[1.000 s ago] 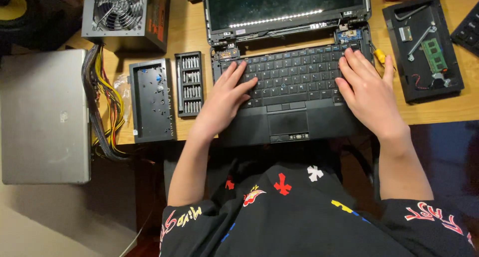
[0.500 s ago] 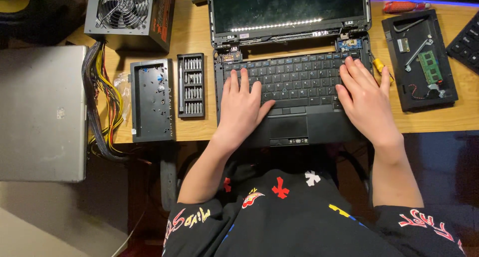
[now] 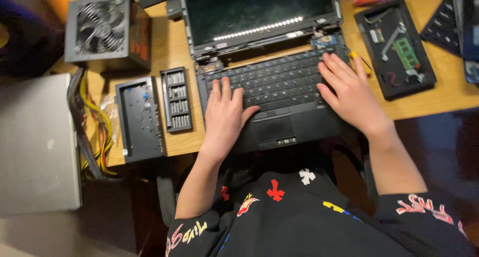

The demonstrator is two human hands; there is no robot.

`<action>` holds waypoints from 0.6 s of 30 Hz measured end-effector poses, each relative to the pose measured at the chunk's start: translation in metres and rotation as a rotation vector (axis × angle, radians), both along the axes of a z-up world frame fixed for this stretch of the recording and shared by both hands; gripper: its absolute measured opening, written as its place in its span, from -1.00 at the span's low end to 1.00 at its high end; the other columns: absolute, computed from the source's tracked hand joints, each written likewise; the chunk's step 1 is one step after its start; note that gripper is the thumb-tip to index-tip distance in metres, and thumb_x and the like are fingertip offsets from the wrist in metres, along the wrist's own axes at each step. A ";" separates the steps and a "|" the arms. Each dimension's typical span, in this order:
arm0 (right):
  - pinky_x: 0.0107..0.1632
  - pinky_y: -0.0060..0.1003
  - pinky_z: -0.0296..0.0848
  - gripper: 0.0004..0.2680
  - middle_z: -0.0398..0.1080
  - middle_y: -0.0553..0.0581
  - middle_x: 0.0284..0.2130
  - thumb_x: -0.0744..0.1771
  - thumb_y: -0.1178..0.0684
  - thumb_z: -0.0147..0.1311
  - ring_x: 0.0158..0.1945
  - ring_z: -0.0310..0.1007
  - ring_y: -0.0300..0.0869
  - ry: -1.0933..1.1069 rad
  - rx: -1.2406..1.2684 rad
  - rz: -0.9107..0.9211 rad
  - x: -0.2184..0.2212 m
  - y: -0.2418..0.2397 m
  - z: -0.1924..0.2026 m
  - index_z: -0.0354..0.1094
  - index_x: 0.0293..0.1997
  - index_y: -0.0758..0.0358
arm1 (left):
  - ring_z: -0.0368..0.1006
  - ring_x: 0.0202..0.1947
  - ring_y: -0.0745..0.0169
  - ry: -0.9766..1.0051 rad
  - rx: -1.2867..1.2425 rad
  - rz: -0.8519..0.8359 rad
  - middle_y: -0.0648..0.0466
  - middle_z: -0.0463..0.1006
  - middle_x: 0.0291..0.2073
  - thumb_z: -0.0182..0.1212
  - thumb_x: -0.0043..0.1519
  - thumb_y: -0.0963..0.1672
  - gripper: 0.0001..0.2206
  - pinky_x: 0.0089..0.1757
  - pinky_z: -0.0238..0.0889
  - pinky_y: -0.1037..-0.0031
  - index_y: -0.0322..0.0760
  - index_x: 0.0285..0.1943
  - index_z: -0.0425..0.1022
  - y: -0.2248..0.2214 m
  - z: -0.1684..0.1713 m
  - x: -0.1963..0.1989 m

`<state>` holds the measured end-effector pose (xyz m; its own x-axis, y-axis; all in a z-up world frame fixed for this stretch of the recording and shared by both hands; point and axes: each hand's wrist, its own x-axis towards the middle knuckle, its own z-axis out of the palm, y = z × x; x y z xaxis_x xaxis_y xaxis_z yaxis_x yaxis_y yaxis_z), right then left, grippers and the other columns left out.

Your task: The recorder is repairing a laptop by reconnecting internal ribbon cables, installing a keyboard, and snapping the bezel into place.

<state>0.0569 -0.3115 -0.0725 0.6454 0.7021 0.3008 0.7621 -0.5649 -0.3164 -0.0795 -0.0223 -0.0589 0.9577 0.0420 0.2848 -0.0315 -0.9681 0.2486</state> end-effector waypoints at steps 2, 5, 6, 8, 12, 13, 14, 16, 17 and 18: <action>0.49 0.20 0.00 -0.71 0.30 0.26 0.35 0.42 0.04 0.06 0.47 0.19 0.05 0.079 0.063 -0.002 0.008 -0.016 0.007 0.36 0.28 0.34 | 0.26 0.26 -0.60 0.016 -0.006 -0.025 -0.48 0.37 0.24 0.41 0.13 0.06 -0.51 0.18 0.18 -0.01 -0.43 -0.01 0.47 0.000 0.006 -0.002; 0.53 0.12 0.06 -0.79 0.36 0.24 0.30 0.45 0.09 0.07 0.48 0.23 0.08 0.073 0.153 -0.080 0.021 -0.052 0.010 0.43 0.20 0.33 | 0.23 0.28 -0.59 0.030 -0.026 -0.034 -0.47 0.34 0.26 0.39 0.17 0.03 -0.52 0.20 0.15 -0.04 -0.38 0.12 0.47 -0.010 0.015 -0.002; 0.56 0.08 0.09 -0.84 0.40 0.22 0.28 0.47 0.12 0.07 0.50 0.24 0.10 0.000 0.178 -0.147 0.026 -0.063 0.010 0.45 0.15 0.35 | 0.20 0.29 -0.60 0.037 -0.035 -0.010 -0.46 0.31 0.28 0.38 0.20 0.01 -0.52 0.21 0.12 -0.07 -0.33 0.21 0.47 -0.012 0.019 -0.003; 0.58 0.09 0.09 -0.85 0.40 0.21 0.25 0.46 0.13 0.09 0.48 0.23 0.10 -0.013 0.172 -0.211 0.026 -0.079 0.005 0.48 0.12 0.33 | 0.17 0.31 -0.55 0.054 -0.006 -0.030 -0.38 0.30 0.31 0.35 0.22 -0.04 -0.58 0.21 0.08 -0.13 -0.21 0.25 0.48 -0.021 0.022 -0.005; 0.56 0.13 0.05 -0.87 0.41 0.20 0.21 0.42 0.08 0.21 0.50 0.20 0.12 -0.020 0.115 -0.247 0.023 -0.084 0.005 0.53 0.01 0.29 | 0.13 0.40 -0.35 0.116 0.082 -0.110 -0.20 0.27 0.39 0.27 0.15 -0.18 -0.49 0.25 -0.02 -0.28 -0.09 0.36 0.47 -0.029 0.011 -0.007; 0.56 0.13 0.05 -0.87 0.41 0.20 0.21 0.42 0.08 0.21 0.50 0.20 0.12 -0.018 0.115 -0.248 0.020 -0.081 0.008 0.53 0.01 0.29 | 0.13 0.40 -0.35 0.118 0.083 -0.112 -0.20 0.27 0.39 0.27 0.15 -0.18 -0.49 0.25 -0.02 -0.28 -0.09 0.36 0.47 -0.028 0.010 -0.006; 0.55 0.16 0.01 -0.89 0.41 0.19 0.24 0.40 0.07 0.23 0.51 0.18 0.12 0.007 0.097 -0.237 0.016 -0.078 0.010 0.54 -0.05 0.27 | 0.12 0.40 -0.36 0.109 0.034 -0.114 -0.20 0.27 0.38 0.26 0.18 -0.18 -0.51 0.26 -0.03 -0.28 -0.10 0.35 0.46 -0.027 0.010 -0.005; 0.54 0.20 -0.04 -0.90 0.40 0.18 0.28 0.39 0.07 0.25 0.52 0.17 0.12 0.037 0.079 -0.217 0.011 -0.073 0.010 0.55 -0.10 0.25 | 0.11 0.41 -0.36 0.105 -0.015 -0.108 -0.21 0.27 0.38 0.26 0.20 -0.18 -0.53 0.26 -0.03 -0.28 -0.12 0.35 0.45 -0.028 0.010 -0.006; 0.55 0.20 -0.05 -0.89 0.39 0.18 0.26 0.37 0.05 0.27 0.52 0.17 0.12 0.012 0.067 -0.205 0.012 -0.071 0.008 0.54 -0.12 0.23 | 0.12 0.40 -0.36 0.100 -0.029 -0.099 -0.21 0.27 0.37 0.27 0.23 -0.17 -0.57 0.26 -0.03 -0.28 -0.12 0.33 0.46 -0.028 0.010 -0.004; 0.56 0.21 -0.06 -0.89 0.38 0.17 0.24 0.36 0.04 0.30 0.53 0.17 0.12 -0.012 0.056 -0.193 0.012 -0.069 0.006 0.54 -0.13 0.22 | 0.12 0.40 -0.36 0.095 -0.043 -0.090 -0.21 0.27 0.36 0.28 0.25 -0.15 -0.60 0.25 -0.03 -0.28 -0.11 0.31 0.46 -0.029 0.011 -0.003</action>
